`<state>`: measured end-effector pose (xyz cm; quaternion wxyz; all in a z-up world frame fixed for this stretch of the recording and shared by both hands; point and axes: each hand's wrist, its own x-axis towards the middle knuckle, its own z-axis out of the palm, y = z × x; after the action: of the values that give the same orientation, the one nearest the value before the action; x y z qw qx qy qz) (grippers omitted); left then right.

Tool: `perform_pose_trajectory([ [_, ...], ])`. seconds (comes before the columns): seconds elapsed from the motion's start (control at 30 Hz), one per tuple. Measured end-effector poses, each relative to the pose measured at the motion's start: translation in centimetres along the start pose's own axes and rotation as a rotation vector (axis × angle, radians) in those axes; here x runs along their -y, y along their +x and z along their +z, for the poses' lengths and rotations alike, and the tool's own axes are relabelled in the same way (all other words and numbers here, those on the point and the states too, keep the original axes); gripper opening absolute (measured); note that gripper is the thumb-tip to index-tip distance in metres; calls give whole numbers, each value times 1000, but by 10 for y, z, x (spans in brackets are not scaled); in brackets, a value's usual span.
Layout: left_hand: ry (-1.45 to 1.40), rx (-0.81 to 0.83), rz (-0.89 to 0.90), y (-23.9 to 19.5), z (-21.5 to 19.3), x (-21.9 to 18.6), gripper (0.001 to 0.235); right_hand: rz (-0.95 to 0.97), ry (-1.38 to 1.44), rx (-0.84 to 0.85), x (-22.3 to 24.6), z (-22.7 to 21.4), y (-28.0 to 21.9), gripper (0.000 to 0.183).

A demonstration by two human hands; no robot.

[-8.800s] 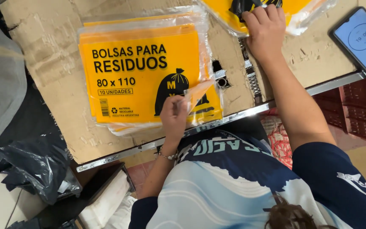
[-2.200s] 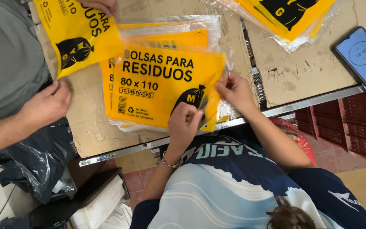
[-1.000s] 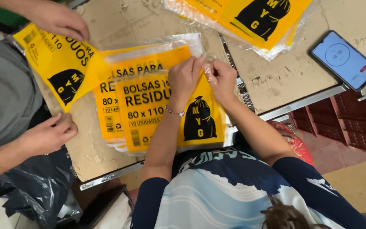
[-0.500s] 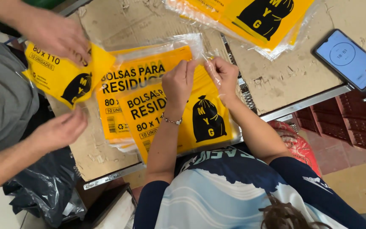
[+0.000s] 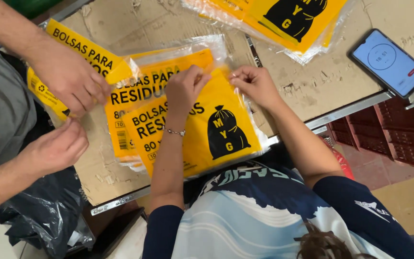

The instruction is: Folding stacks of plastic bags and inserting them into printed outer packaging sleeves.

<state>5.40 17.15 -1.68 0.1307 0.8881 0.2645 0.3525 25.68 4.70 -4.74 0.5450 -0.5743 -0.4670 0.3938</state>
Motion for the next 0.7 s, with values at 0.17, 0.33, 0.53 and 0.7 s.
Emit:
perform_pose_trajectory([
  [0.17, 123, 123, 26, -17, -6, 3, 23, 130, -46, 109, 18, -18, -8, 12],
  [0.33, 303, 218, 28, -31, -14, -4, 55, 121, -288, 113, 30, -34, -20, 17],
  [0.53, 387, 433, -229, -27, -15, -14, 81, 111, -459, -40, 3, -38, -15, 18],
  [0.7, 298, 560, -393, -26, -9, -3, 65, 82, -392, -64, -1, -31, -13, 21],
])
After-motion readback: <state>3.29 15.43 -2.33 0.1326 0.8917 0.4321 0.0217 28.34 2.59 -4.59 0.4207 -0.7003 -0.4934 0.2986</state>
